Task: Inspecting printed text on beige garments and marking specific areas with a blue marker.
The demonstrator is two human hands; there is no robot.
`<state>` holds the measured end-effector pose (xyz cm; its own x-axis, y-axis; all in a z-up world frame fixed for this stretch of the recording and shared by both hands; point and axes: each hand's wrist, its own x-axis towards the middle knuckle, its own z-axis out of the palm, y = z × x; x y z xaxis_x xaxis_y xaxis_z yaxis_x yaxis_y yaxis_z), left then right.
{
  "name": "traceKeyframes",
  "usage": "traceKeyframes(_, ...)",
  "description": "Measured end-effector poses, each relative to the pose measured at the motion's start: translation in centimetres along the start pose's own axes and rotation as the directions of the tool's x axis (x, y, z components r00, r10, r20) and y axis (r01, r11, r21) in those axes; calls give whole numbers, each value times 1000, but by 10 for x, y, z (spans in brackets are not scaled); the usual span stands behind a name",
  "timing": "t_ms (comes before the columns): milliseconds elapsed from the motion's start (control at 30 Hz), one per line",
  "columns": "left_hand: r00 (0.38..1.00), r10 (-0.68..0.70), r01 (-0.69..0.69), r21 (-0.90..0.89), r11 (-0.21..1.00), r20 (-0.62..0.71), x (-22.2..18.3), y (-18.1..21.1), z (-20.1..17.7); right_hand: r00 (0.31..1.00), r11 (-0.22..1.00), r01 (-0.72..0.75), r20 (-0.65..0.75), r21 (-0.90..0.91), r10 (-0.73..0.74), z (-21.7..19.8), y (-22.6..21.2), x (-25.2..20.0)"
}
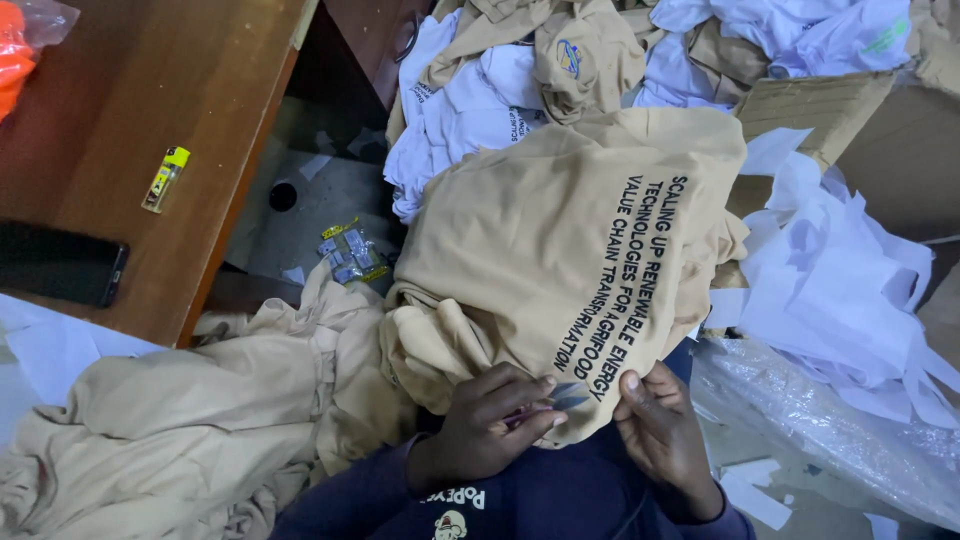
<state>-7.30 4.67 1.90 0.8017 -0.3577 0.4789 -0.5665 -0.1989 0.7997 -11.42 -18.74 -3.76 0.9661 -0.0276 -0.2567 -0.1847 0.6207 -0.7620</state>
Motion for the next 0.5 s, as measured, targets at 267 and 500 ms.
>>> traceKeyframes(267, 999, 12, -13, -18, 1000, -48, -2, -3, 10, 999, 999, -53, 12, -9, 53, -13, 5, -4)
traceKeyframes(500, 989, 107, -105, -23, 994, 99, -4, -4, 9, 996, 998, -40, 82, 54, 35, 11, -4, 1)
